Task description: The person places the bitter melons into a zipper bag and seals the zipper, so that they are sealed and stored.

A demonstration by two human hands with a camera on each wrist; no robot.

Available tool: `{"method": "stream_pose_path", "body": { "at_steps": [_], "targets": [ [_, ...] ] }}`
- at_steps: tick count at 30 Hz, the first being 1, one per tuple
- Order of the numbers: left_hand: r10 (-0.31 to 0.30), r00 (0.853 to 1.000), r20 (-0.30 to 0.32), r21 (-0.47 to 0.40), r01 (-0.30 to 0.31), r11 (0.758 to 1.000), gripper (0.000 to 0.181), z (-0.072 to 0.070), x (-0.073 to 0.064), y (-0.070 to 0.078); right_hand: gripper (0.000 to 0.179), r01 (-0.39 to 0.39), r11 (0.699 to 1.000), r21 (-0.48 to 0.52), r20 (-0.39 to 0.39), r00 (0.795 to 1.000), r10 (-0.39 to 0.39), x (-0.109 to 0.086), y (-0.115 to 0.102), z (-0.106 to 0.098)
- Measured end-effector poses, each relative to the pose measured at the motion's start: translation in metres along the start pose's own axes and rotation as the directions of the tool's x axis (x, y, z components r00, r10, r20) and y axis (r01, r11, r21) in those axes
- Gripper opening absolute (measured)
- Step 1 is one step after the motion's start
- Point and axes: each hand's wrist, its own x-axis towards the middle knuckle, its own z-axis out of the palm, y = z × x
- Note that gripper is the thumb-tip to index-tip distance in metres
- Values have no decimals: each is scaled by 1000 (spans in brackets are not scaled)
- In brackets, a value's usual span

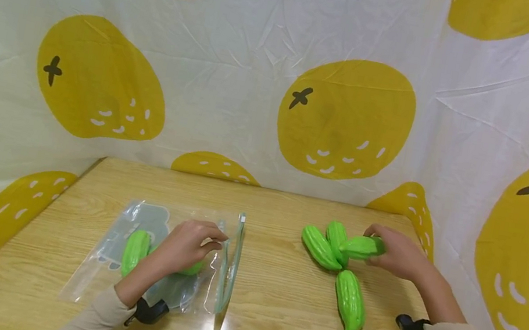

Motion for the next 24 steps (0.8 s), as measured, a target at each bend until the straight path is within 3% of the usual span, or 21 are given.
{"method": "stream_pose_path", "body": {
  "at_steps": [6, 24],
  "targets": [
    [-1, 1000, 1, -6, 1, 1000, 16, 1, 0, 0, 47, 23, 999, -31, 3, 1000, -23, 5, -17, 0],
    [-1, 1000, 5, -4, 1, 1000, 16, 1, 1, -1, 47, 133, 991, 3, 51, 990, -133, 23, -63, 15]
  ]
}}
